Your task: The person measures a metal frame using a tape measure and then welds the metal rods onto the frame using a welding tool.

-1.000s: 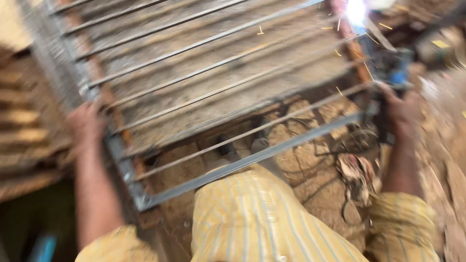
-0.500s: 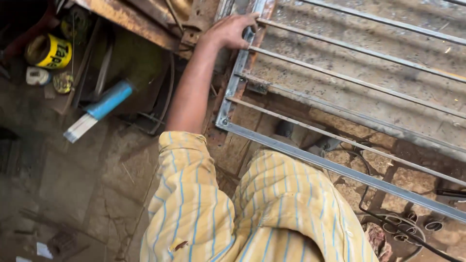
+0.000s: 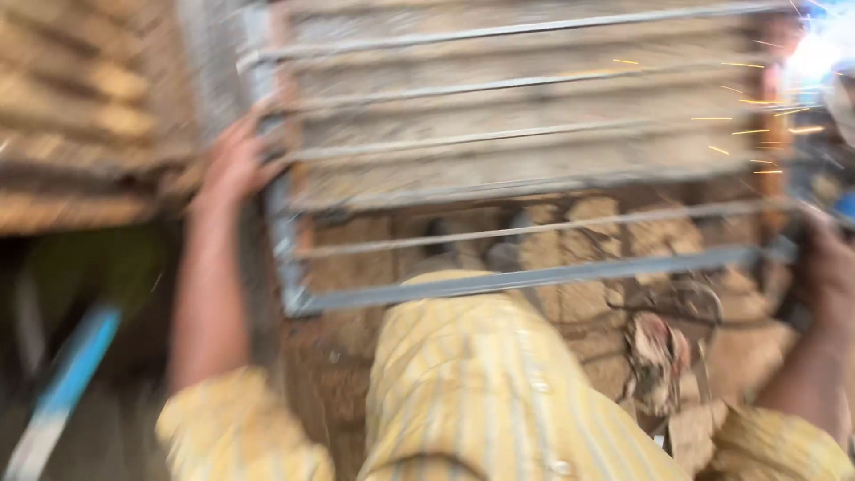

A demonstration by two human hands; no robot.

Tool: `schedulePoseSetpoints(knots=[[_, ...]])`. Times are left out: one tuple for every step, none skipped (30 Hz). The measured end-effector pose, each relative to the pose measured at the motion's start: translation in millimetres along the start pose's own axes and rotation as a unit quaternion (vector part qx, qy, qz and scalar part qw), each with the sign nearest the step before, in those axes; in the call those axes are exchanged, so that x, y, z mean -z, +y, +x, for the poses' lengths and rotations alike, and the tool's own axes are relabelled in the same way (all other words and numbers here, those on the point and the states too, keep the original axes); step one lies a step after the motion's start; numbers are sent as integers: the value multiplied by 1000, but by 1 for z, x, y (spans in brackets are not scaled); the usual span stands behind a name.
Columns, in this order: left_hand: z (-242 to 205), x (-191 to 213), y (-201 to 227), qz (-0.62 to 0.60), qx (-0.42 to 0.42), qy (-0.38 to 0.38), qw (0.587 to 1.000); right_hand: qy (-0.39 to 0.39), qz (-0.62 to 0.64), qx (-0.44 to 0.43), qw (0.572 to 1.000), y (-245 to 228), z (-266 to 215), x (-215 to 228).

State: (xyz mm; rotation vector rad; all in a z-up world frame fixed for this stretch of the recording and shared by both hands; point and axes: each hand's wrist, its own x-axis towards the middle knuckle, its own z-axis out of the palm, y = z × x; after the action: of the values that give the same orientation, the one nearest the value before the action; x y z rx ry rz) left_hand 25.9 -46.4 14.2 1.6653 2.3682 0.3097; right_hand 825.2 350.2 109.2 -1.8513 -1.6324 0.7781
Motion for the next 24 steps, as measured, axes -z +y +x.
schedulePoseSetpoints(knots=[[-1, 3, 1, 22, 3, -17, 1000, -2, 5, -6, 1000, -2, -6, 3], [1, 3, 3, 39, -5, -8, 999, -5, 12, -14, 1000, -6, -10, 5], [1, 3, 3, 47, 1, -17, 999, -15, 22, -24, 999, -14, -11, 1], [4, 2, 3, 55, 8, -25, 998, -14, -12, -19, 1000, -21, -14, -5], [4, 3, 3, 61, 15, -36, 997, 8, -63, 3, 998, -27, -20, -6], [7, 3, 4, 67, 22, -46, 996, 29, -114, 23, 993, -33, -24, -3], [6, 5, 6, 68, 23, -47, 996, 19, -112, 9, 993, -39, -24, -3], [7, 7, 9, 69, 25, -48, 996, 8, -110, -5, 994, -44, -24, -4], [6, 9, 12, 71, 29, -49, 996, -5, -106, -17, 994, -48, -23, -5], [8, 11, 16, 77, 39, -59, 995, -4, -109, -37, 993, -51, -23, -4], [7, 14, 20, 83, 52, -69, 993, -5, -111, -55, 992, -53, -23, -5], [8, 18, 25, 90, 65, -79, 991, -7, -114, -73, 991, -55, -23, -6], [8, 20, 29, 97, 78, -90, 988, -10, -106, -87, 990, -55, -24, -9], [9, 23, 32, 104, 90, -101, 985, -12, -99, -100, 990, -53, -25, -10], [9, 25, 36, 112, 103, -112, 982, -15, -91, -113, 989, -52, -25, -10], [10, 26, 38, 111, 115, -122, 980, -19, -122, -100, 987, -49, -23, -10], [10, 27, 40, 110, 128, -132, 977, -24, -154, -87, 984, -45, -22, -12], [10, 27, 41, 109, 141, -142, 974, -29, -185, -74, 980, -41, -21, -13], [10, 28, 42, 105, 149, -145, 972, -25, -181, -59, 981, -38, -19, -15], [10, 27, 43, 101, 157, -149, 971, -20, -176, -45, 983, -34, -17, -18], [11, 27, 44, 96, 165, -153, 970, -16, -173, -30, 984, -31, -17, -19], [11, 28, 45, 98, 163, -149, 970, -4, -157, -2, 988, -27, -19, -19], [9, 28, 45, 100, 162, -147, 971, 7, -142, 27, 989, -24, -23, -19], [9, 28, 46, 102, 160, -144, 971, 17, -127, 56, 990, -22, -28, -18]])
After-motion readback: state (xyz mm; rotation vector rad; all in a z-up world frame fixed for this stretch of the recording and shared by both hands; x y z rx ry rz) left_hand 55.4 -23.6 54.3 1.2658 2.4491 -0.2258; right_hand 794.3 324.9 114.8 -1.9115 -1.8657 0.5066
